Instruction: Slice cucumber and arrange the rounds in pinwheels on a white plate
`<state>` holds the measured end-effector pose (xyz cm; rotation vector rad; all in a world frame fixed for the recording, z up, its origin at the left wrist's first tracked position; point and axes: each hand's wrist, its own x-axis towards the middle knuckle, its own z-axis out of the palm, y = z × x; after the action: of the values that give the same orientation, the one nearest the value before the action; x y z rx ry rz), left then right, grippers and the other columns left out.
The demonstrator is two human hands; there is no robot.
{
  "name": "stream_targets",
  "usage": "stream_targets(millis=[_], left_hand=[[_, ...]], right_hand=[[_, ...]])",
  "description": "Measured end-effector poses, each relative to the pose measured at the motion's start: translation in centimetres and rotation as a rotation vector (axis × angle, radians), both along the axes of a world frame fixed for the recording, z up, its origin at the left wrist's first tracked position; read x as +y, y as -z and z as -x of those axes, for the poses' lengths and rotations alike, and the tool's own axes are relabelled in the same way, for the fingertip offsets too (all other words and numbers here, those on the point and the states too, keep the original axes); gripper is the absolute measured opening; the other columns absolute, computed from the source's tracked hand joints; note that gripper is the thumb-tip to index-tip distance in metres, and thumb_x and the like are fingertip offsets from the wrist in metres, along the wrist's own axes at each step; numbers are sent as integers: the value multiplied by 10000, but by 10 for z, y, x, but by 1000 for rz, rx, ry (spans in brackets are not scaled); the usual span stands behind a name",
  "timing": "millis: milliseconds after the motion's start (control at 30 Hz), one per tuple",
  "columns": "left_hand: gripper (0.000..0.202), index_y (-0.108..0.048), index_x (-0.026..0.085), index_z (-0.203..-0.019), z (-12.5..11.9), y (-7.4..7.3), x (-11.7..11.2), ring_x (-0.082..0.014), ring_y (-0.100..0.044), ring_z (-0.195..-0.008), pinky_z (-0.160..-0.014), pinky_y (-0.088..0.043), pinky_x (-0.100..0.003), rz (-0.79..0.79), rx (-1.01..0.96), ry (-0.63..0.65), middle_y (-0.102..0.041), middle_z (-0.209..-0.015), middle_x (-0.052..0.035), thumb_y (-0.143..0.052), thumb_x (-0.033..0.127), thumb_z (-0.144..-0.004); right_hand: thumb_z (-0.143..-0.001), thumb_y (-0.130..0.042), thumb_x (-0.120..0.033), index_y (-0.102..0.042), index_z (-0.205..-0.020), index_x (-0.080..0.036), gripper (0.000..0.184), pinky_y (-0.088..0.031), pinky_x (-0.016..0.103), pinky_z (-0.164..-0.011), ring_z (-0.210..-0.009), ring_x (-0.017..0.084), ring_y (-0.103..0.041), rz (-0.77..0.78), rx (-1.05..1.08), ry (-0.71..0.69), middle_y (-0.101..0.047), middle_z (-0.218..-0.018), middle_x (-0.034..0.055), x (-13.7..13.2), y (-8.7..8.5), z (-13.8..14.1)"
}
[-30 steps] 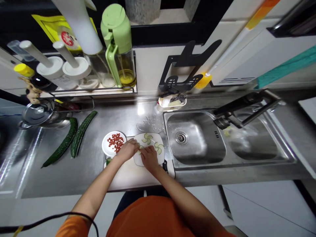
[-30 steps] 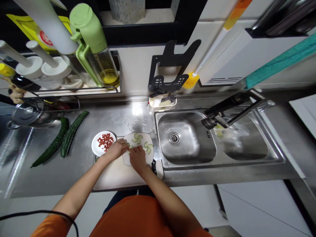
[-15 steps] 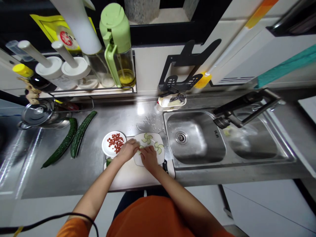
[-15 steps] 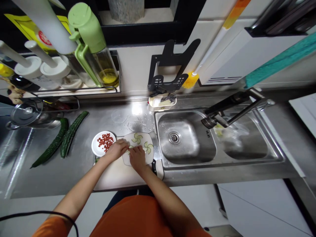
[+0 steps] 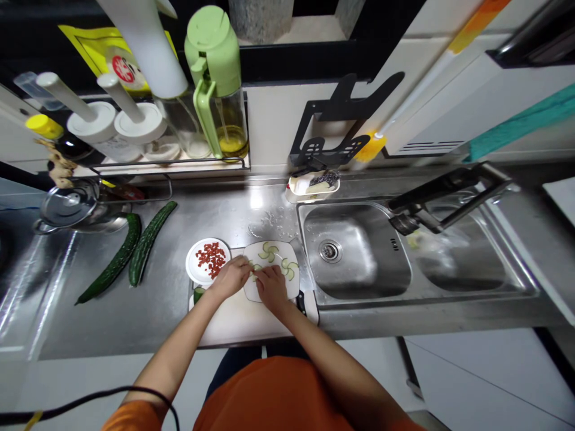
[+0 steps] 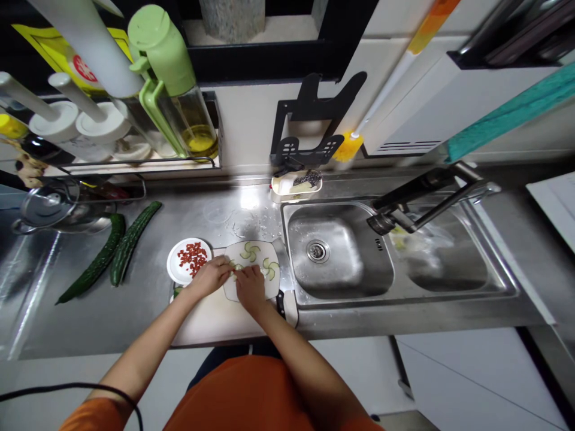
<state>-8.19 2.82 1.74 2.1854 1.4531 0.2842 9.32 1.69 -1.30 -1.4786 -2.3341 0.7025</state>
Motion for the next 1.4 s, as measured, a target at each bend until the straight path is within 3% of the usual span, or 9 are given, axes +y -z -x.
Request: stream_targets(millis=[667,967,1067,1300,1400], left_hand=[[241,-686,209,-900,1,-3,-3,-178,-530,-925,-818,-466,-309,0,-74,-26,-575,-887,-71,-446,195,-889],[248,-687,212,-950,1,-9,-8,-177,-554,-920,-820,-480,-317,-25,-100,-67,-597,-908,-78,-447,207,-888],[267,-673,217,-1015,13,-8,-20,-178,-563,-950,-851,-477,-317,-62,-109,-166,-617,-967,-83,-432,232,-902],[233,-673,214,-956,71,2,-63,-201,-613,-915,-842,-485,-320,-51,39,-634,-670,-977,-74,-485,320,-867],[243,-682,209,-922,87,5,-75,-211,-619,-903,-848,-481,-332,18,99,-683,-684,-957,-66,-491,344,-857]], right_hand=[[-845,-498,-156,-698,-936,-197,223,-355,348,-798,-916,223,-434,-51,60,8,-614,-870,72,1,-4,-2],[-840,-504,-147,-684,-1024,-204,264,-353,353,-824,-937,230,-426,-49,69,14,-613,-894,72,0,-4,-1],[-840,-497,-148,-691,-1004,-204,261,-357,354,-818,-933,232,-428,-66,95,22,-614,-887,74,0,-5,-4],[-860,-477,-168,-693,-952,-187,236,-361,355,-814,-899,221,-430,-89,133,-1,-627,-874,70,-3,-9,-14],[-856,-482,-165,-691,-930,-191,223,-362,353,-810,-894,219,-428,-81,120,-14,-626,-859,67,-8,-7,-16]])
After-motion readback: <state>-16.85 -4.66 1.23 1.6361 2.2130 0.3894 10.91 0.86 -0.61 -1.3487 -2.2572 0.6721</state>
